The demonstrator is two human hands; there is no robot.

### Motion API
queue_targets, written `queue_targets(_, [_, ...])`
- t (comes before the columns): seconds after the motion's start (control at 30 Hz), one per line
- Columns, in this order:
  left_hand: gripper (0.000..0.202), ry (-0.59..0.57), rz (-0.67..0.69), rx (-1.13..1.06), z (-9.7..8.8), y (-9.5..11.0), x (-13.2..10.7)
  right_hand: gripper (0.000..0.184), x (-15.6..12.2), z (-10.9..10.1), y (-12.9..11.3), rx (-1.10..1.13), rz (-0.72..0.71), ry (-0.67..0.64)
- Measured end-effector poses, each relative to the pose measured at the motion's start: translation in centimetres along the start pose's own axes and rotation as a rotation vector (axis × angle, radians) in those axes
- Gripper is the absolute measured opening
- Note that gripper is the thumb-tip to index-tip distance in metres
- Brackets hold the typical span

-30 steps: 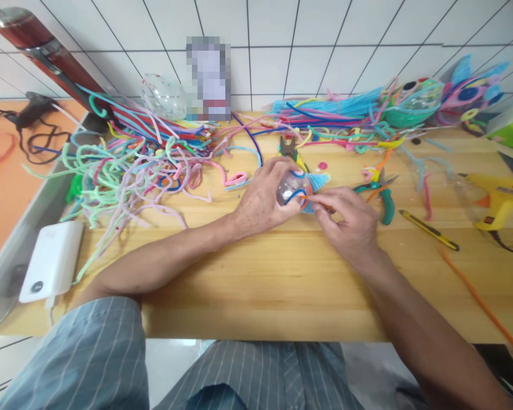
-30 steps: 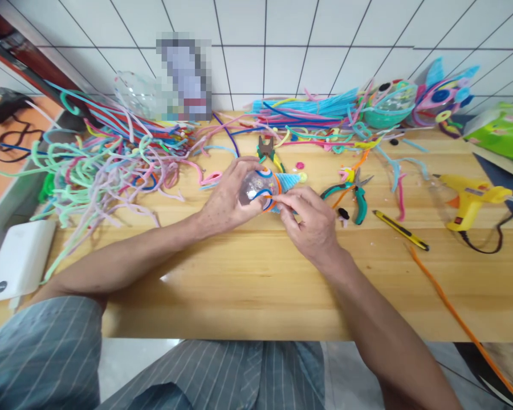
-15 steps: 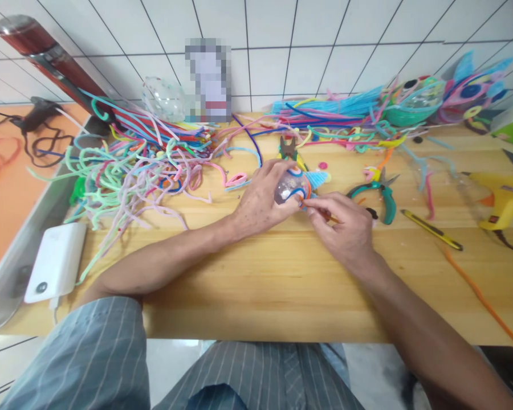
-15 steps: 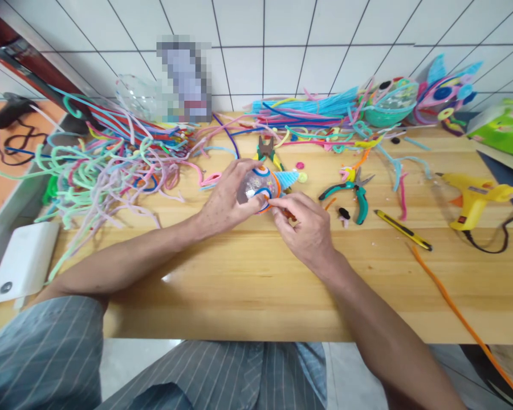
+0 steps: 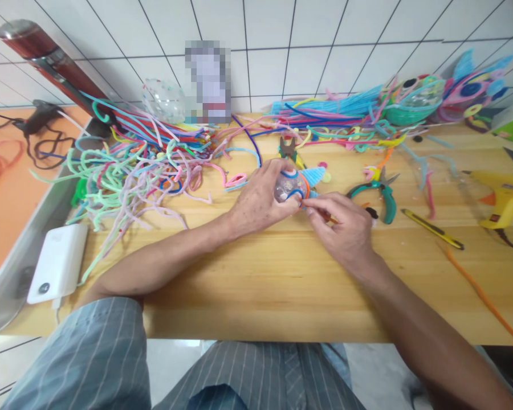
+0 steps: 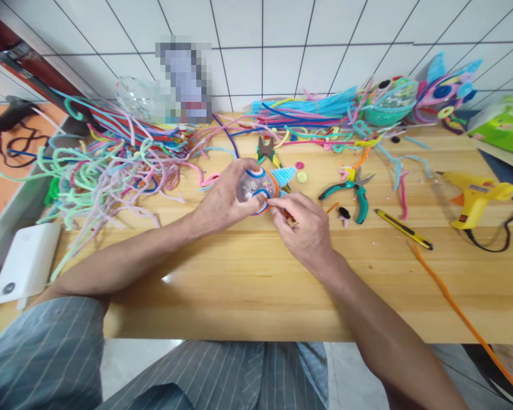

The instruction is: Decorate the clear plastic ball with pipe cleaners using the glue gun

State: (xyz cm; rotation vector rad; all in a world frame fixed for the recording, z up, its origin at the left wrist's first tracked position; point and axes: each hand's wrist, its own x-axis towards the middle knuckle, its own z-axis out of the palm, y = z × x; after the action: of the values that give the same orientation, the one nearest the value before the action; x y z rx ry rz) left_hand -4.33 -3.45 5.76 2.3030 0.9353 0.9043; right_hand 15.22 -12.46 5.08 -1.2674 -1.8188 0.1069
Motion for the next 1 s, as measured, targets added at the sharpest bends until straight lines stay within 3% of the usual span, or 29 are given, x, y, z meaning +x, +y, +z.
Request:
queue_targets(0.3, [0.046, -0.050, 0.004, 0.034, -0.6, -0.1, 0.3, 0.018, 0.1, -0.1, -0.3, 0.017, 0.029, -0.042])
queue_targets(1.0, [0.047, 0.163, -0.134, 0.003, 1.2, -0.7, -0.5, 0.031, -0.7, 0.6, -0.3, -0.039, -0.035, -0.054])
